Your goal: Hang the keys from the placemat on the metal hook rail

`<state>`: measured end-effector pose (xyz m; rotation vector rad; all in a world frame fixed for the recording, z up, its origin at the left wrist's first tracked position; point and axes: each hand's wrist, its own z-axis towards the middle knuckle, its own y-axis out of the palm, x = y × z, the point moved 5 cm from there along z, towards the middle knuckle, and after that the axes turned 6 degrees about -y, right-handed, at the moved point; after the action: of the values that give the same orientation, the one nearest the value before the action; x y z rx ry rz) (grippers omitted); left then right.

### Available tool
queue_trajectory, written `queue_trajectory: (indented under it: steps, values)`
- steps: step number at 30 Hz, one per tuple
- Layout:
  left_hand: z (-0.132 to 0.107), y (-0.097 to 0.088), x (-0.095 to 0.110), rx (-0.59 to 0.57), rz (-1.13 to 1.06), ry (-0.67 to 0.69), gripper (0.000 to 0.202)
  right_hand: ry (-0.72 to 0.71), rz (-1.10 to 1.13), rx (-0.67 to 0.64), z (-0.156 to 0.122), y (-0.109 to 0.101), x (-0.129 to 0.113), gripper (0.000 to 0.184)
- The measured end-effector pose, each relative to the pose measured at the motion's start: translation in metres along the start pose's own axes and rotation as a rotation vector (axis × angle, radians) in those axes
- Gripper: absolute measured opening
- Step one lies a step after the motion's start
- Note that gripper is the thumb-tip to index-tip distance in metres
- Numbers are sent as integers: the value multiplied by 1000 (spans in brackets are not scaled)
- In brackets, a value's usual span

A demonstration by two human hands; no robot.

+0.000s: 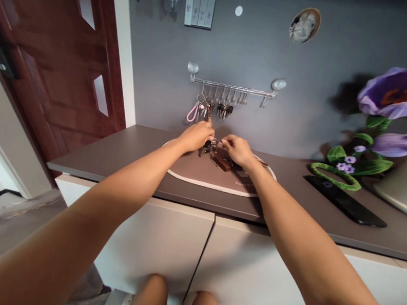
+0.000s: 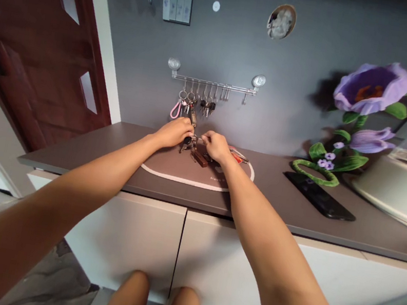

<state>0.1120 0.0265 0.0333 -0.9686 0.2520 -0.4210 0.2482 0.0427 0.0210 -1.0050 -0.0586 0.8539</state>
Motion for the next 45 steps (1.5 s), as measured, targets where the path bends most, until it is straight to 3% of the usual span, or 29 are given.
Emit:
queue_trajectory:
  steps: [8, 17, 26, 31, 40, 45]
  values:
    - [-3, -18, 3, 81, 37, -8, 23, -15, 99, 56, -2, -5, -11, 20]
    - [-6, -35, 11, 127, 59, -20, 23, -85, 337, 101, -3, -2, -19, 38]
    - [-5, -36, 8, 160, 45, -3, 21, -117, 434, 161, -1, -6, -10, 25]
    - [-1, -31, 5, 170, -138, -18, 20, -104, 606, 149, -1, -9, -12, 22]
    - [2, -22, -5, 182, -638, -245, 14, -15, 855, 95, -4, -6, -16, 29]
    - [1, -22, -10, 201, -682, -325, 14, 12, 879, 139, -3, -11, -16, 31]
